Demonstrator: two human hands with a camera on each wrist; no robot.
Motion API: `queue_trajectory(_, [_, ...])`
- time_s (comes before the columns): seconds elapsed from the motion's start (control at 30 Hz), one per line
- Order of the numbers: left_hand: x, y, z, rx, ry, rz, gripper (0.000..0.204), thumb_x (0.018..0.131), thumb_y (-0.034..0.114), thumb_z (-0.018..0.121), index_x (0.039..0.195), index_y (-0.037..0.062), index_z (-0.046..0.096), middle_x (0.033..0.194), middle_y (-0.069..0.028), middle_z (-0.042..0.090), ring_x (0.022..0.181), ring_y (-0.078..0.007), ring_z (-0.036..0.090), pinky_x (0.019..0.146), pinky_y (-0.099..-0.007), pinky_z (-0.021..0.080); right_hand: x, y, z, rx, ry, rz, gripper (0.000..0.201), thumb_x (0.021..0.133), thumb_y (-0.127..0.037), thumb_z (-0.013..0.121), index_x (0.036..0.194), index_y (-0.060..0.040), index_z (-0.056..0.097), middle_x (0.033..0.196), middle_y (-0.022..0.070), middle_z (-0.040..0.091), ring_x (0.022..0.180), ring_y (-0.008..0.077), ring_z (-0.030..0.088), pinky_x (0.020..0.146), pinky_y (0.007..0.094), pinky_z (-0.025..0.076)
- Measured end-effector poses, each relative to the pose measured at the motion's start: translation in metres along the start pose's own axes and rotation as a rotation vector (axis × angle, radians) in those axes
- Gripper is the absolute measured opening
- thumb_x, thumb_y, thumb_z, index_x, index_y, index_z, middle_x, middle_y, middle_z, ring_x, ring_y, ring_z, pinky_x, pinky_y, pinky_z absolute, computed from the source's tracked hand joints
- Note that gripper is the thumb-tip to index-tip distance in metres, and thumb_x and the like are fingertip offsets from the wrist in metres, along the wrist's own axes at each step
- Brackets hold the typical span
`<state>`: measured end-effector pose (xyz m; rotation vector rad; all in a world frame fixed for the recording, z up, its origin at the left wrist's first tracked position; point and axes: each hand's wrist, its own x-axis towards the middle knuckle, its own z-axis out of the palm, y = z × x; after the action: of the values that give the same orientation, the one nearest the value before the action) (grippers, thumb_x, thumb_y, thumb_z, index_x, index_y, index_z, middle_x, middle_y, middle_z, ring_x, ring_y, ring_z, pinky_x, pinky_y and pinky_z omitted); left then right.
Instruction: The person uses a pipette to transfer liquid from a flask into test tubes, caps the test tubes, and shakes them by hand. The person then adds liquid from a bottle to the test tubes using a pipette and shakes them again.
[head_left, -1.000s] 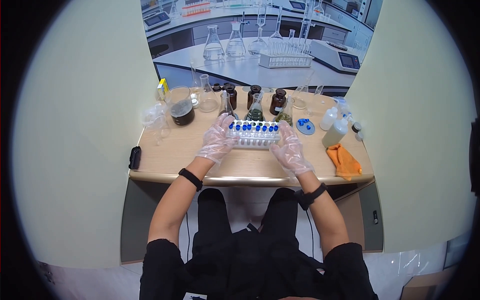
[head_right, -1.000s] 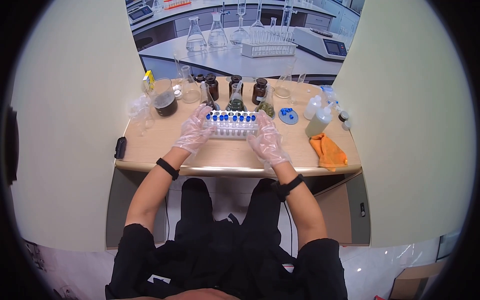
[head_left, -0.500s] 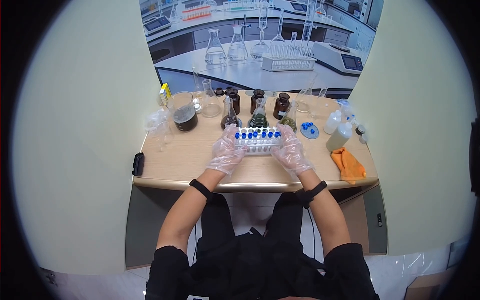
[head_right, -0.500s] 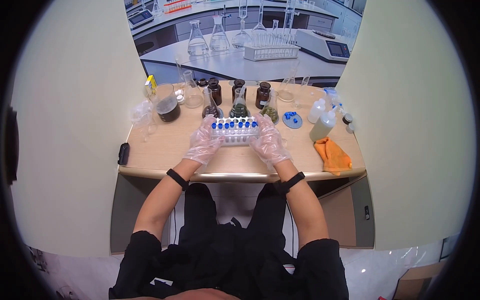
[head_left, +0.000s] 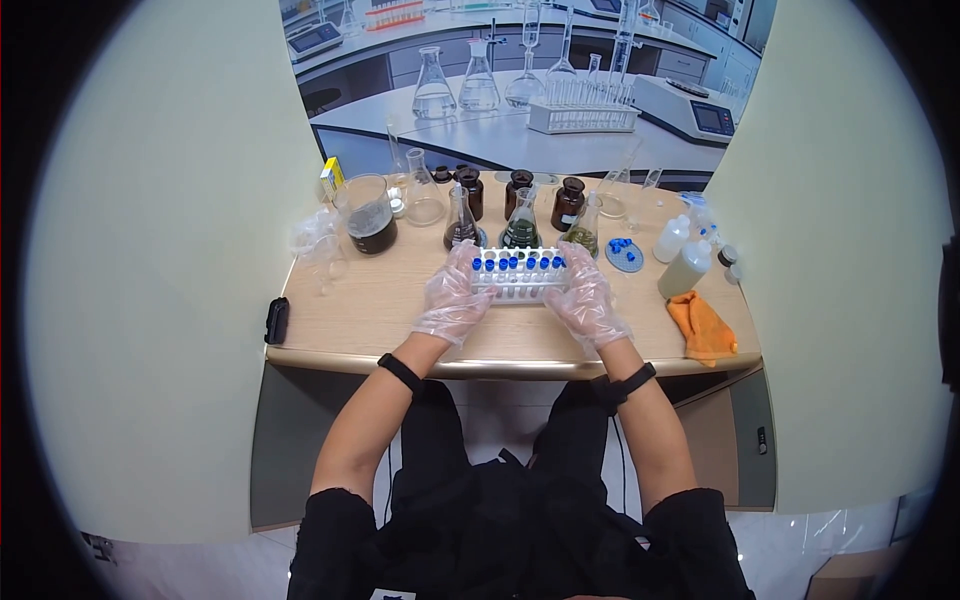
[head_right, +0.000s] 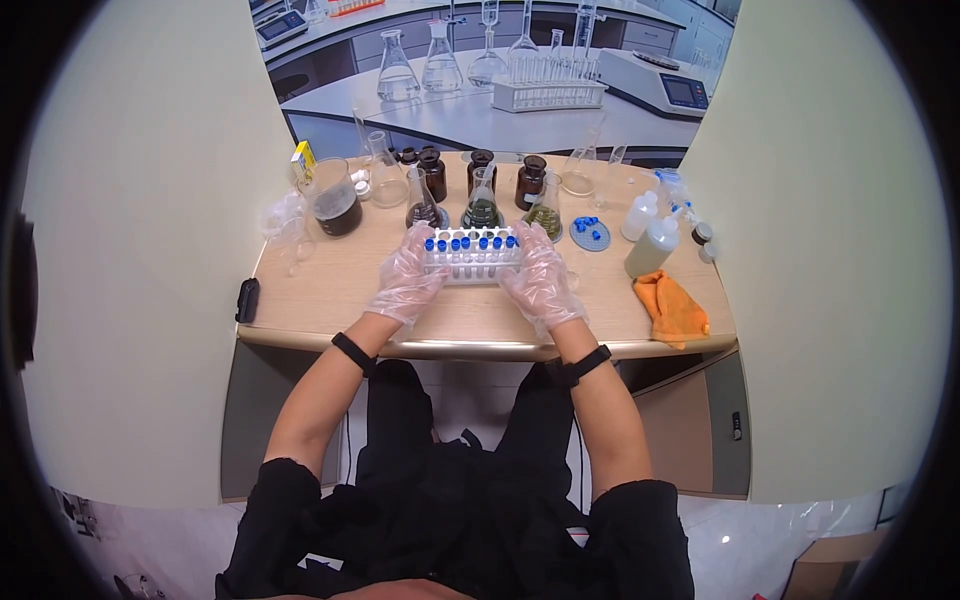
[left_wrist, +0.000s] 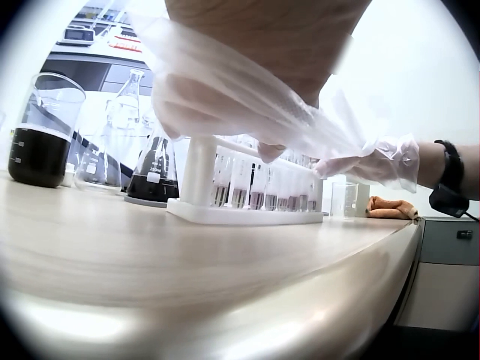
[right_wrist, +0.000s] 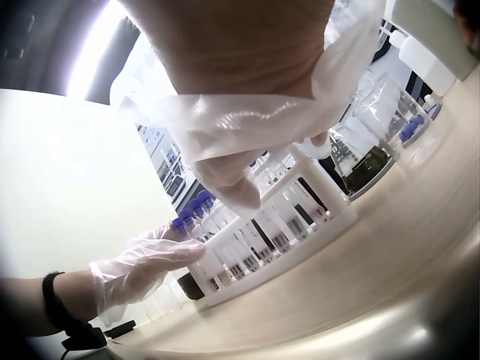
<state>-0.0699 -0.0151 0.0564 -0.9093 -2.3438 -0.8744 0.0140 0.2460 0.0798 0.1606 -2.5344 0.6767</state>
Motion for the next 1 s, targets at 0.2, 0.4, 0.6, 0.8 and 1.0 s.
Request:
queue_trajectory(0.2, [-0.002, -0.005, 0.0, -0.045, 0.001, -0.004, 0.072, 0.086, 0.031, 0.082, 0.145, 0.0085, 0.048, 0.149, -0.0209, 0.056, 0.129, -0.0412, 0.061, 0.107, -0.0469, 0.051, -0.002, 0.002, -0.003, 0.017, -0.016, -0.015, 0.082, 0.083, -0.028, 0.077, 0.152, 0.0043, 0.047, 0.149, 0.0261, 0.055, 0.145, 0.0406, 0.047, 0.123, 0.0446, 0.038])
queue_trajectory(0.4, [-0.001, -0.002, 0.0, -0.08, 0.012, -0.017, 0.074, 0.088, 0.035, 0.082, 0.148, 0.0069, 0.047, 0.148, -0.0214, 0.056, 0.127, -0.0418, 0.062, 0.106, -0.0475, 0.051, -0.002, -0.001, -0.005, 0.019, -0.023, -0.012, 0.08, 0.083, -0.027, 0.077, 0.151, 0.0039, 0.048, 0.15, 0.0255, 0.055, 0.146, 0.0398, 0.046, 0.123, 0.0445, 0.037])
queue_trajectory(0.6, [-0.003, -0.002, 0.007, -0.026, 0.053, 0.001, 0.071, 0.09, 0.034, 0.08, 0.146, 0.0053, 0.048, 0.146, -0.0226, 0.058, 0.124, -0.0429, 0.063, 0.105, -0.0482, 0.051, 0.0, -0.004, -0.009, 0.012, -0.045, 0.001, 0.076, 0.083, -0.025, 0.076, 0.149, 0.0028, 0.051, 0.15, 0.0251, 0.055, 0.147, 0.0399, 0.046, 0.123, 0.0447, 0.036])
queue_trajectory(0.8, [-0.002, -0.004, 0.013, 0.005, 0.143, 0.027, 0.059, 0.089, 0.026, 0.075, 0.139, 0.0062, 0.05, 0.138, -0.0218, 0.063, 0.11, -0.0427, 0.069, 0.094, -0.0496, 0.056, -0.001, -0.001, -0.008, 0.029, -0.055, 0.025, 0.075, 0.083, -0.025, 0.076, 0.15, -0.0001, 0.051, 0.152, 0.024, 0.054, 0.147, 0.0387, 0.046, 0.124, 0.0441, 0.035])
queue_trajectory(1.0, [-0.005, 0.0, 0.008, 0.022, 0.115, 0.013, 0.058, 0.088, 0.022, 0.074, 0.14, 0.0071, 0.05, 0.138, -0.0214, 0.062, 0.109, -0.0429, 0.069, 0.093, -0.0502, 0.056, -0.002, 0.002, -0.008, 0.046, -0.029, -0.033, 0.071, 0.087, -0.024, 0.072, 0.15, 0.0003, 0.052, 0.15, 0.0257, 0.056, 0.146, 0.0415, 0.047, 0.123, 0.0459, 0.037])
